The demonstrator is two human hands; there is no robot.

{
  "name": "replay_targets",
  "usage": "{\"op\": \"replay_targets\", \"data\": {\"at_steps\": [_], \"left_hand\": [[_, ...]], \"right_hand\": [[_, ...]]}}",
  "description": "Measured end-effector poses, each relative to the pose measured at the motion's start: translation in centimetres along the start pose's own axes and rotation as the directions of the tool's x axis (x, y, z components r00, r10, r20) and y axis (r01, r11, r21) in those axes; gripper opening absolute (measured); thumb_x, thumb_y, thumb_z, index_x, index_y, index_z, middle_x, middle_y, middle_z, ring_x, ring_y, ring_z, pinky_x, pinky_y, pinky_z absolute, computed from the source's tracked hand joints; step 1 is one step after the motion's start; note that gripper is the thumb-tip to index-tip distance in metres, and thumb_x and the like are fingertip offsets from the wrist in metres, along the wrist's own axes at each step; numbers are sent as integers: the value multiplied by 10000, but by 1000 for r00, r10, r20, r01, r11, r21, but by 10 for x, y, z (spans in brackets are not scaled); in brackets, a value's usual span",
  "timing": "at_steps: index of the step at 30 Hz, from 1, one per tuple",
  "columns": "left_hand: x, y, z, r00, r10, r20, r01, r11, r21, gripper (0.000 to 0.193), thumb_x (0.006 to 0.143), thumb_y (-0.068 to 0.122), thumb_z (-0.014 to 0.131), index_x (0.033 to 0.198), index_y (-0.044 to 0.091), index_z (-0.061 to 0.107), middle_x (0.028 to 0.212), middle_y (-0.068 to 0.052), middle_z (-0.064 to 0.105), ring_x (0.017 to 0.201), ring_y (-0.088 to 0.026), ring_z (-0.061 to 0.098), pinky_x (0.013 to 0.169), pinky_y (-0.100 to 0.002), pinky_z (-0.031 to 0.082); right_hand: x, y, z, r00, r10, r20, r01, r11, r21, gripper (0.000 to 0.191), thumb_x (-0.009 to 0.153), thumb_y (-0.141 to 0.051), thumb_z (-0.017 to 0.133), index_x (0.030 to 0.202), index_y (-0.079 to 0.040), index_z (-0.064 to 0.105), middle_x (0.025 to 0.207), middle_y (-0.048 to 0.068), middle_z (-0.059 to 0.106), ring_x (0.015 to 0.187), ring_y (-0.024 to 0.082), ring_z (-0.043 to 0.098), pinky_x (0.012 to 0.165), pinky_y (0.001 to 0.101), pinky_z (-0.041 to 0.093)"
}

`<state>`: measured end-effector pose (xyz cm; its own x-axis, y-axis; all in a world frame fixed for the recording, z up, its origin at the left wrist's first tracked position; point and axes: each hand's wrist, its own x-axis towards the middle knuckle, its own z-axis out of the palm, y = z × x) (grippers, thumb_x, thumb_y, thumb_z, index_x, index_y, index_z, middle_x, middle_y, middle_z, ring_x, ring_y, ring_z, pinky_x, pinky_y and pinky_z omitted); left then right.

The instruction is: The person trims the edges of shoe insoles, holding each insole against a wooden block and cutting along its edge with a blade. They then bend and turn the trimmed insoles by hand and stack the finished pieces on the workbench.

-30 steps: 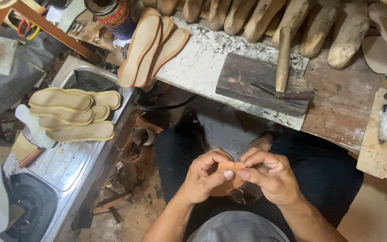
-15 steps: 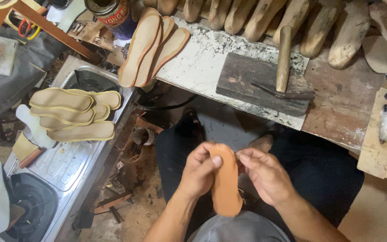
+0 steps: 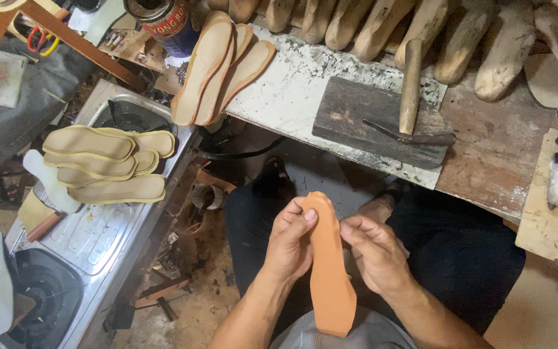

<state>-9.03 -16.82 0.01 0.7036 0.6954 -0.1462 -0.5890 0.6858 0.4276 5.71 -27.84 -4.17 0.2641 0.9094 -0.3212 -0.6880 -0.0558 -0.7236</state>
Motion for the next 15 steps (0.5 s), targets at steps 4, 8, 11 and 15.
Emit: {"op": "replay_targets", "data": {"at_steps": [4, 8, 11, 15], "left_hand": [[2, -4, -1, 999, 6, -36, -4, 999, 41, 156, 998, 90, 647, 1116, -5, 608, 1128, -131, 691, 986, -187, 687, 919, -349, 565], [5, -5, -1, 998, 4, -70, -2, 1000, 20, 156, 995, 86, 640, 1118, -5, 610, 1146, -124, 691, 993, -171, 685, 927, -338, 564], [12, -1, -1, 989, 100, -108, -93, 993, 73, 189, 1032, 107, 644, 1173, -15, 614, 1106, -135, 679, 968, -187, 675, 893, -342, 559], [18, 3, -4, 967, 147, -207, -125, 985, 116, 236, 978, 148, 648, 1176, 28, 604, 1076, -108, 698, 941, -175, 686, 846, -341, 569]], "right_hand": [[5, 2, 2, 990, -138, 27, 141, 957, -254, 115, 974, -55, 709, 1048, 31, 691, 941, 81, 716, 852, 123, 661, 781, 271, 542], [9, -6, 7, 1000, 9, -26, -10, 999, -33, 133, 975, -85, 675, 1027, 37, 685, 959, 100, 739, 845, 130, 685, 774, 277, 552], [7, -12, 12, 999, 34, -31, -39, 985, -170, 150, 939, -105, 683, 1021, 20, 694, 941, 66, 742, 829, 96, 685, 751, 255, 556], [-1, -7, 15, 999, -52, -8, 40, 848, -528, 159, 849, -67, 771, 971, 15, 708, 826, 45, 742, 716, 66, 679, 646, 221, 560]]}}
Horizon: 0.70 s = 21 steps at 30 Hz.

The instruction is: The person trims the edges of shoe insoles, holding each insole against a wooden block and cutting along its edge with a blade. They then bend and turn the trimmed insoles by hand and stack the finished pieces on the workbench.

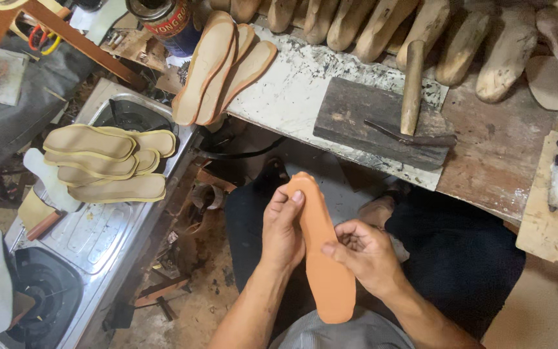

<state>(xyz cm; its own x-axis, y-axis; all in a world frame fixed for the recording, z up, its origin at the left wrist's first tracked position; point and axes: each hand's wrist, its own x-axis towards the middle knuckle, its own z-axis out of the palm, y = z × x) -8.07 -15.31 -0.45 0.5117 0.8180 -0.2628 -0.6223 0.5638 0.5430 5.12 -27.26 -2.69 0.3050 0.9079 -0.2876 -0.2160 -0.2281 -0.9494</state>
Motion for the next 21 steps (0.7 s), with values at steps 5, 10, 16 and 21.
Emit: {"op": "replay_targets", "data": {"at_steps": [5, 10, 16, 21], "left_hand": [[-13, -15, -8, 986, -137, 91, 128, 987, 94, 316, 974, 146, 698, 1262, 46, 615, 1066, -27, 675, 950, -108, 661, 858, -286, 557], [-19, -21, -21, 973, -184, 142, 184, 983, 16, 271, 990, 164, 714, 1205, 34, 613, 1033, -47, 687, 882, -125, 672, 799, -297, 564], [-15, -21, -16, 984, -155, 85, 148, 986, 79, 306, 967, 159, 705, 1232, 29, 626, 1016, -35, 698, 860, -110, 672, 782, -283, 559], [-15, -23, -12, 988, -121, 101, 101, 979, 178, 319, 975, 182, 688, 1246, 21, 636, 1010, -27, 695, 851, -91, 657, 772, -258, 542]], "right_hand": [[0, 12, -2, 993, -55, -102, 55, 998, 4, 146, 848, -33, 812, 935, 33, 716, 758, 61, 716, 645, 70, 640, 568, 214, 526], [2, 14, -9, 973, 221, 66, -224, 838, 498, 73, 895, -45, 706, 936, 15, 698, 867, 90, 752, 744, 131, 711, 671, 268, 588], [4, 15, -6, 989, 147, -22, -121, 886, 447, 151, 977, -121, 642, 1012, 2, 722, 909, 77, 741, 779, 123, 689, 698, 275, 569], [11, 16, -5, 988, 142, 54, -151, 861, 486, 142, 1002, -137, 663, 988, 2, 685, 923, 83, 739, 789, 127, 686, 717, 291, 569]]}}
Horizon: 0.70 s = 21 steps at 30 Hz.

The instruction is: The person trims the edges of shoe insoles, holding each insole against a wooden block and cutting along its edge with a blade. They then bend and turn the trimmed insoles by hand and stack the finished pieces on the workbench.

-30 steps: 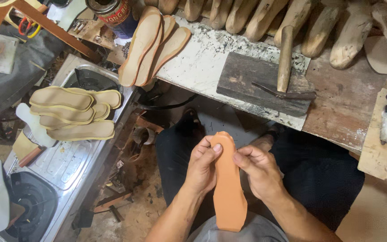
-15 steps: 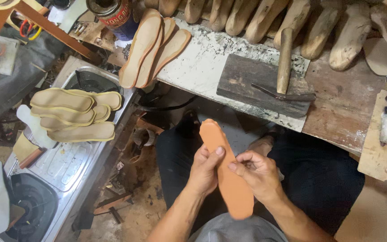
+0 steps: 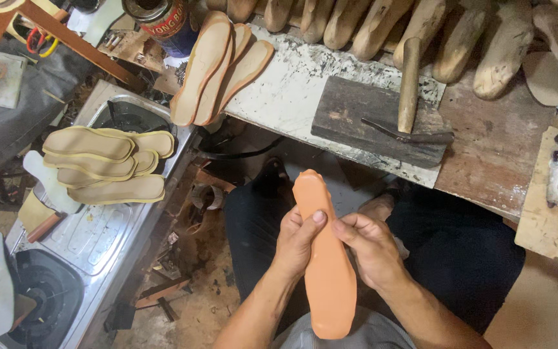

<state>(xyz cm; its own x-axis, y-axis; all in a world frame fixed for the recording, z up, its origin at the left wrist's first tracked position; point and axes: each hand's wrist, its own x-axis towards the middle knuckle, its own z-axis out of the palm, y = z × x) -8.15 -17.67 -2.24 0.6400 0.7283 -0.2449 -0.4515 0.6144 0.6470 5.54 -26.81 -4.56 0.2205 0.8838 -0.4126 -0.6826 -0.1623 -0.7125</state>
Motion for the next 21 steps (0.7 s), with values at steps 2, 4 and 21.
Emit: {"op": "replay_targets", "data": {"at_steps": [2, 4, 21], "left_hand": [[1, -2, -1, 999, 13, -30, -12, 999, 30, 308, 978, 202, 676, 1233, 32, 643, 983, -21, 691, 819, -84, 645, 739, -248, 530], [6, -3, -6, 996, 64, -65, -62, 998, 33, 254, 1006, 200, 679, 1181, 20, 640, 967, -28, 687, 801, -91, 633, 726, -255, 523], [21, 10, -15, 982, 132, -139, -130, 991, 25, 262, 937, 184, 674, 1158, 58, 615, 996, -12, 697, 872, -103, 666, 787, -292, 549]], "right_hand": [[0, -2, 0, 997, 72, -34, -71, 996, 55, 161, 991, -156, 653, 973, 0, 687, 909, 90, 743, 770, 138, 691, 701, 293, 570], [-3, -4, 0, 988, 115, -103, -113, 993, 28, 168, 964, -166, 641, 973, -6, 694, 905, 87, 745, 775, 134, 696, 700, 282, 564], [-11, -21, 2, 994, -106, -4, 95, 908, -407, 149, 893, -51, 755, 1005, 38, 716, 860, 68, 729, 724, 83, 649, 660, 234, 530]]}}
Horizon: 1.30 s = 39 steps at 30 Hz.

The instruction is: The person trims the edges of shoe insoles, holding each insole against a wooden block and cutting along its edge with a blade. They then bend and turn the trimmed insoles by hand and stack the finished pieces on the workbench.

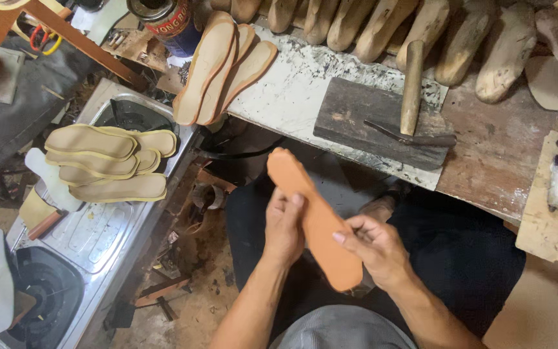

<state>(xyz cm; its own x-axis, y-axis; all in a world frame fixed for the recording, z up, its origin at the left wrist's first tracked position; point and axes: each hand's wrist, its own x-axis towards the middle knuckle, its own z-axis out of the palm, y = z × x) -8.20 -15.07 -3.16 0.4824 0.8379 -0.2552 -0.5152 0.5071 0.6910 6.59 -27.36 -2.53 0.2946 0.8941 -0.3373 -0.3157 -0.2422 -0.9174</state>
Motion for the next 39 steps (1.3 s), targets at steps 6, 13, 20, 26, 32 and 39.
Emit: {"op": "replay_targets", "data": {"at_steps": [6, 13, 20, 26, 32, 39], "left_hand": [[-29, -10, -11, 920, -275, 279, 256, 961, 103, 366, 894, 55, 756, 1242, -8, 663, 1114, -53, 730, 990, -126, 681, 920, -318, 534], [-30, -13, -17, 918, -262, 296, 281, 959, -22, 328, 927, 49, 731, 1240, -21, 665, 1134, -93, 741, 1040, -176, 705, 961, -347, 553], [-25, -11, -7, 969, -185, 165, 199, 977, -73, 338, 935, 60, 710, 1257, -9, 635, 1109, -94, 733, 1018, -194, 711, 929, -369, 571], [-30, -13, -10, 942, -198, 269, 243, 959, -148, 323, 958, 70, 698, 1264, -12, 638, 1130, -95, 726, 1034, -185, 704, 939, -357, 564], [-30, -18, -7, 974, -153, 170, 191, 954, -231, 285, 951, 62, 685, 1225, -2, 636, 1117, -101, 729, 1035, -191, 708, 955, -373, 569], [-28, -13, -1, 989, -85, 121, 109, 971, -211, 240, 978, 53, 674, 1209, 5, 631, 1129, -112, 722, 1046, -209, 707, 962, -397, 567]], "right_hand": [[5, 5, -9, 995, -62, -78, 72, 989, 129, 104, 884, -39, 741, 969, 8, 704, 884, 72, 749, 757, 95, 691, 692, 245, 572], [11, 5, -10, 986, 166, -27, -134, 874, 466, 127, 960, -102, 675, 991, 21, 680, 933, 93, 755, 831, 151, 698, 773, 303, 555], [6, 9, -7, 995, -47, -87, 61, 985, 162, 125, 941, -67, 680, 1038, 10, 696, 936, 54, 732, 851, 100, 669, 790, 271, 547], [4, 12, -9, 988, 157, -6, -133, 853, 505, 86, 960, -84, 654, 968, -2, 679, 896, 82, 738, 785, 139, 696, 718, 291, 569], [4, 3, -8, 979, 204, 28, -190, 843, 503, 164, 969, -143, 595, 996, -6, 681, 888, 74, 736, 784, 132, 703, 721, 291, 573], [3, 29, -6, 997, -42, -64, 57, 965, 257, 115, 943, -54, 691, 1035, 14, 674, 926, 63, 728, 829, 106, 669, 771, 276, 546]]}}
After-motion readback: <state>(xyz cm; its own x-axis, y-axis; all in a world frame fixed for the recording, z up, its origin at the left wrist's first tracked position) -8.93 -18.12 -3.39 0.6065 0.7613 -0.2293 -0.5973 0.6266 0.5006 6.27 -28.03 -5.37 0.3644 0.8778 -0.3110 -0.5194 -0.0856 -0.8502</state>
